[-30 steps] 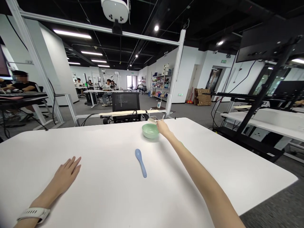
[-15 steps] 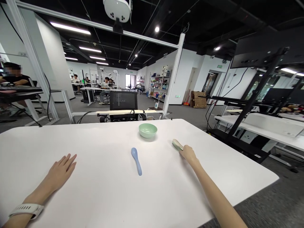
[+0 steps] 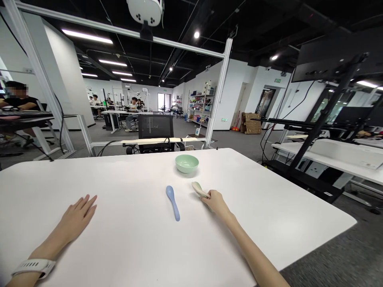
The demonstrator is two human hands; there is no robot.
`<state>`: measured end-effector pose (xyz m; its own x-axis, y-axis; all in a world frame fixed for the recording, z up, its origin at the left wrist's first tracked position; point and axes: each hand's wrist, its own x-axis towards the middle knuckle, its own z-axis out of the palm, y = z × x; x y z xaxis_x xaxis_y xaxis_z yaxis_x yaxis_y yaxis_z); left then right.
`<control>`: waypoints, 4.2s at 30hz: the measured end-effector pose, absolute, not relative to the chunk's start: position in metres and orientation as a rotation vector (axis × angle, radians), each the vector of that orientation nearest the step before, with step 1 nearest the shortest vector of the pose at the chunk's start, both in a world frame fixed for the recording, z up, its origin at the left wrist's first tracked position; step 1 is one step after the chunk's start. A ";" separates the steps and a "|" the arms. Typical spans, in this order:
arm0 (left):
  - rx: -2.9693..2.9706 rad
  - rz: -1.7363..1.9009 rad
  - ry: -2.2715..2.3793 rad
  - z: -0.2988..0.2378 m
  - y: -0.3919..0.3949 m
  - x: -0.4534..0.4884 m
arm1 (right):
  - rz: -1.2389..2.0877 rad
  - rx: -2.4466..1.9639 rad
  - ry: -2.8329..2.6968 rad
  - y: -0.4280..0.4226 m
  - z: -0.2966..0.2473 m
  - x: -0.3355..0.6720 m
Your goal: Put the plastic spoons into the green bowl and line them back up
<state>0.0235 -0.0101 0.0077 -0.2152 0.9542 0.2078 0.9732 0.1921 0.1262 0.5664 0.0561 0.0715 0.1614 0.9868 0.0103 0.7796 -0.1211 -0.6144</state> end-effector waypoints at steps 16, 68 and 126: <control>-1.890 -0.356 -2.350 0.002 -0.008 0.021 | 0.534 -1.933 -1.668 0.053 0.069 0.560; -1.894 -0.293 -2.420 0.007 -0.008 0.022 | 0.048 -1.985 -1.549 0.113 0.018 0.671; -1.884 -0.318 -2.381 0.006 -0.009 0.024 | -0.271 -1.803 -1.909 0.133 0.094 0.626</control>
<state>0.0238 -0.0086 0.0059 -0.2358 0.9516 0.1971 0.9700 0.2181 0.1077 0.6258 0.1325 0.0940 -0.0011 0.8776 0.4795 0.9764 0.1044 -0.1888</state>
